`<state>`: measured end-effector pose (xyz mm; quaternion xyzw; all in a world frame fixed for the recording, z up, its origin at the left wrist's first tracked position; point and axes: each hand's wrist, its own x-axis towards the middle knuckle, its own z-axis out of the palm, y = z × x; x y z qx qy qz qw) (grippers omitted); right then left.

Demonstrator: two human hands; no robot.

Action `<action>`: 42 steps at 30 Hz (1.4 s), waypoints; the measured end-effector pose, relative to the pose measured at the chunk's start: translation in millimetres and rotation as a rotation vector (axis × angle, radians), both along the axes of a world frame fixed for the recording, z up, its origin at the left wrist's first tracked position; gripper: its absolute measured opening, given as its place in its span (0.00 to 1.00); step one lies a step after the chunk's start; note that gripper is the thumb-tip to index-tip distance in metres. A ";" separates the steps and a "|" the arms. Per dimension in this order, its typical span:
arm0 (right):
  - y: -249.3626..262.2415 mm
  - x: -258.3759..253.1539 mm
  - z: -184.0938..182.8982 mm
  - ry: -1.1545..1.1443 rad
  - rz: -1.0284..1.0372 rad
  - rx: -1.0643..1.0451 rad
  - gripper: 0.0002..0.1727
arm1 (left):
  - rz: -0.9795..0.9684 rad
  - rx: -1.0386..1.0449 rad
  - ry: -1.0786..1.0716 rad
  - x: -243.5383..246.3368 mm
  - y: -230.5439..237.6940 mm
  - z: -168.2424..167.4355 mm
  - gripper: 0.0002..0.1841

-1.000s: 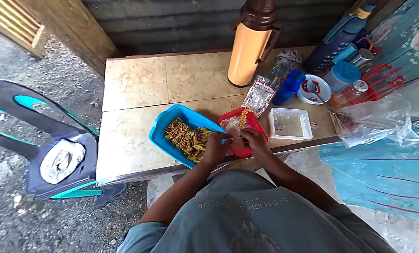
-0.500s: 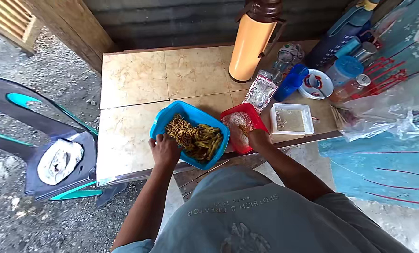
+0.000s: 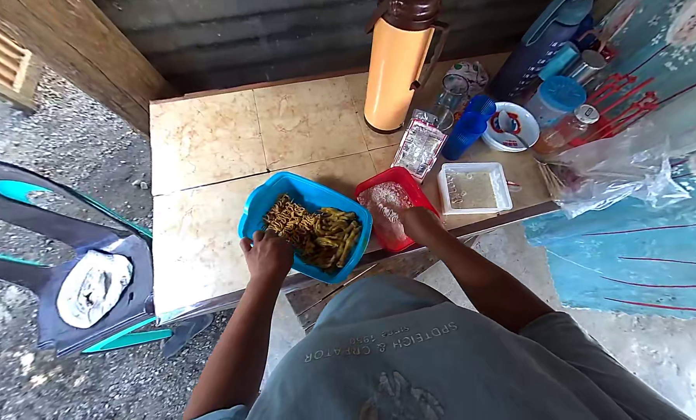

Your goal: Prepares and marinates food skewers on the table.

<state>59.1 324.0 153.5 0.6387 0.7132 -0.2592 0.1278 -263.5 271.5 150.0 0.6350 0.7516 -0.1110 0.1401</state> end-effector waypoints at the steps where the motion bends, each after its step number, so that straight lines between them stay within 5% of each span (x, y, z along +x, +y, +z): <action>1: 4.1 5.5 -6.1 0.030 -0.011 0.006 0.15 | -0.006 0.017 -0.026 -2.0 -0.2 -0.3 0.10; 13: 7.6 1.1 -3.3 -0.106 -0.054 -0.093 0.13 | -0.017 -0.031 -0.006 -0.4 7.4 6.6 0.10; 19: 5.0 9.6 1.1 -0.045 -0.036 -0.089 0.15 | 0.047 0.113 -0.420 -2.4 -10.3 45.0 0.10; 25: 11.0 42.1 3.0 0.215 -0.122 0.038 0.16 | 0.334 0.080 -0.976 85.0 -10.4 76.4 0.13; 29: 14.1 68.7 8.5 0.496 -0.259 0.094 0.15 | 0.572 -0.039 -1.329 160.1 6.9 62.0 0.09; 34: 16.3 78.5 12.5 0.470 -0.278 0.047 0.16 | 0.840 -0.267 -1.462 221.1 27.5 16.0 0.07; 38: 16.2 79.1 10.3 0.365 -0.175 0.013 0.16 | 0.576 -0.446 -1.299 216.0 8.3 22.0 0.13; 42: 18.7 68.7 12.0 0.207 -0.088 0.008 0.18 | 0.253 -0.383 -1.139 173.7 -26.8 48.3 0.15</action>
